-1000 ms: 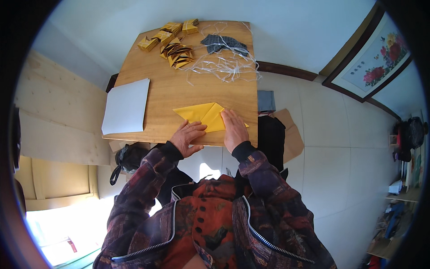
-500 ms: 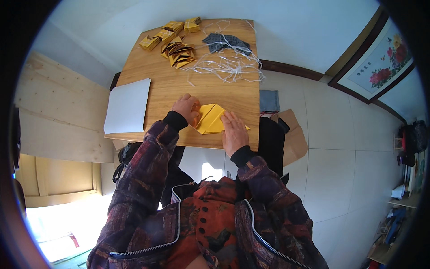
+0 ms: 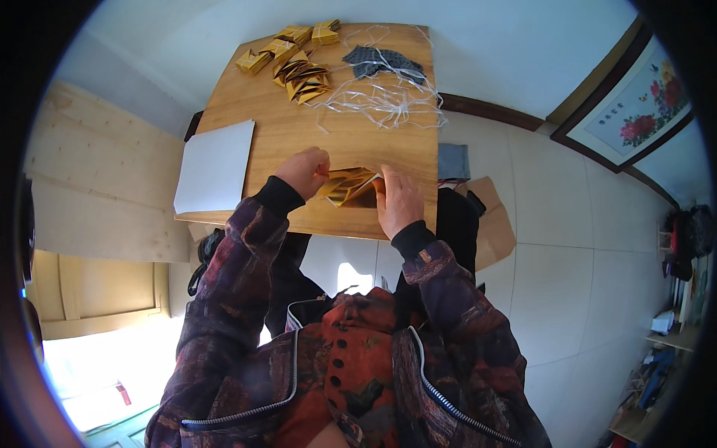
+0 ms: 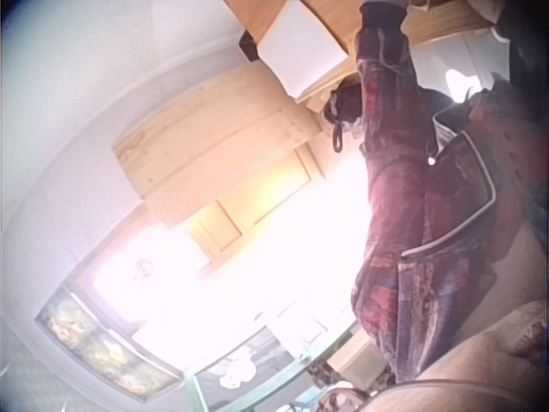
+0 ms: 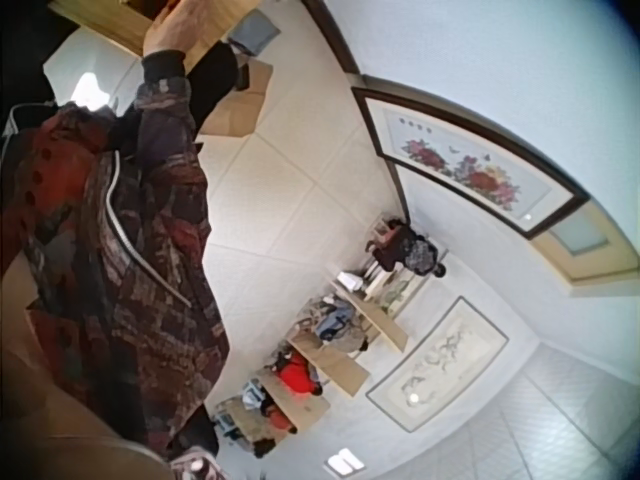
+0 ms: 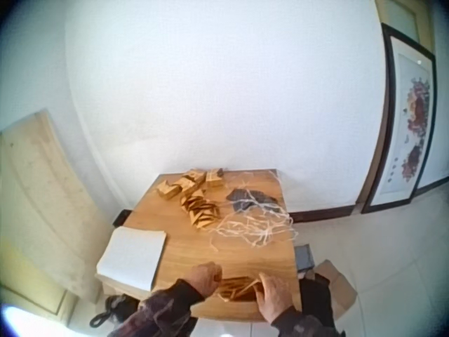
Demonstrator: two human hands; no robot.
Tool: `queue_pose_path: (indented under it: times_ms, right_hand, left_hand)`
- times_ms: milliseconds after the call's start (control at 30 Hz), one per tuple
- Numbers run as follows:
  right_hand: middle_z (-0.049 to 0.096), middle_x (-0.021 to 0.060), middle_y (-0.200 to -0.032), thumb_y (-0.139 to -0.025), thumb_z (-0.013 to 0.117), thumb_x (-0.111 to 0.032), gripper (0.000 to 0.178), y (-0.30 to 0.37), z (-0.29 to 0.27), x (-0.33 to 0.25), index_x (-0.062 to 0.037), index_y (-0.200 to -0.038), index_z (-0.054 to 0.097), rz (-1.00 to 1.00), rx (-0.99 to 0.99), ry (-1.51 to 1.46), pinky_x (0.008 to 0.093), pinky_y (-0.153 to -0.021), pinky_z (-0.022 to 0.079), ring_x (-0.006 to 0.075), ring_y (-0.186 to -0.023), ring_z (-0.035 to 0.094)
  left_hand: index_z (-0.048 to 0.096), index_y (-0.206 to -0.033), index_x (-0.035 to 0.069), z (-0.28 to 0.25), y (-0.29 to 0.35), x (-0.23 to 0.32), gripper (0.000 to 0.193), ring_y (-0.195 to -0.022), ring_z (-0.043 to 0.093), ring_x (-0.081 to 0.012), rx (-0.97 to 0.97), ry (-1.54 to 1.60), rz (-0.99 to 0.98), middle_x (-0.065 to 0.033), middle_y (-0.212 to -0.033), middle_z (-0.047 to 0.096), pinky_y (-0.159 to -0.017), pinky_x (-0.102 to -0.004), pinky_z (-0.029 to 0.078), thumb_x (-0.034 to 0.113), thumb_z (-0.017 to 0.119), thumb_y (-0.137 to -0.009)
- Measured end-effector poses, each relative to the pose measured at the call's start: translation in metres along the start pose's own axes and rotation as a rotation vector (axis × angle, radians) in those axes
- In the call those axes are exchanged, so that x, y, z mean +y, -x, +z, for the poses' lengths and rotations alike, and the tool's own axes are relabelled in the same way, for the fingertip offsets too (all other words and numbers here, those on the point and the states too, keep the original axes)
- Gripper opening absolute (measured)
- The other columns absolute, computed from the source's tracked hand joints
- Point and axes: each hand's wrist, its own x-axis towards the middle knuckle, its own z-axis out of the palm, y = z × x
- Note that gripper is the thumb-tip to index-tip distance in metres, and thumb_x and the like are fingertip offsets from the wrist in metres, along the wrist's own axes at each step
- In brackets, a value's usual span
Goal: The person folds a rectangular sheet of gold-colored paper into a triangular packet by hand. They repeatedly fold, crease, and tuck the edges to form a small pouch, then place it on the table with other finished pieces.
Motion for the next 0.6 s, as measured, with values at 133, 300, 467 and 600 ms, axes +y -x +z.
queue_pose_path:
  times_ms: [133, 300, 467, 600]
  right_hand:
    - [0.063, 0.0096, -0.103, -0.071, 0.071, -0.002, 0.026, -0.01, -0.009, 0.001, -0.0059, -0.093, 0.058, -0.193, 0.009, 0.046, 0.044, -0.078, 0.046, 0.0337, -0.094, 0.059]
    - [0.064, 0.0094, -0.114, -0.08, 0.062, -0.004, 0.01, 0.004, -0.002, 0.006, -0.0057, -0.088, 0.056, -0.32, -0.084, 0.075, 0.0415, -0.084, 0.05, 0.0335, -0.102, 0.061]
    - [0.057, 0.0132, -0.129, -0.085, 0.058, -0.006, 0.022, 0.019, -0.001, 0.017, -0.0031, -0.107, 0.058, -0.345, -0.262, 0.024, 0.0403, -0.1, 0.044, 0.0329, -0.123, 0.052]
    - [0.045, 0.0152, -0.143, -0.085, 0.063, -0.012, 0.043, 0.02, -0.013, 0.02, -0.0003, -0.125, 0.054, -0.405, -0.4, 0.03, 0.0414, -0.111, 0.034, 0.0319, -0.136, 0.038]
  left_hand:
    - [0.054, -0.085, 0.006, -0.013, 0.036, 0.021, 0.016, -0.085, 0.06, -0.0336, 0.26, -0.224, 0.323, -0.0126, -0.09, 0.059, -0.071, -0.0413, 0.049, 0.004, 0.064, -0.073]
    - [0.054, -0.087, 0.005, 0.023, 0.075, 0.021, 0.019, -0.105, 0.061, -0.03, 0.337, -0.399, 0.483, -0.0106, -0.099, 0.059, -0.091, -0.0403, 0.05, 0.008, 0.062, -0.07]
    - [0.055, -0.089, 0.005, 0.054, 0.096, 0.011, 0.019, -0.104, 0.062, -0.0283, 0.247, -0.29, 0.383, -0.0105, -0.101, 0.06, -0.089, -0.0397, 0.05, 0.008, 0.063, -0.073]
    - [0.059, -0.101, 0.006, 0.059, 0.098, 0.01, 0.024, -0.104, 0.062, -0.026, 0.201, -0.227, 0.291, -0.0089, -0.112, 0.062, -0.082, -0.0372, 0.05, 0.01, 0.064, -0.078]
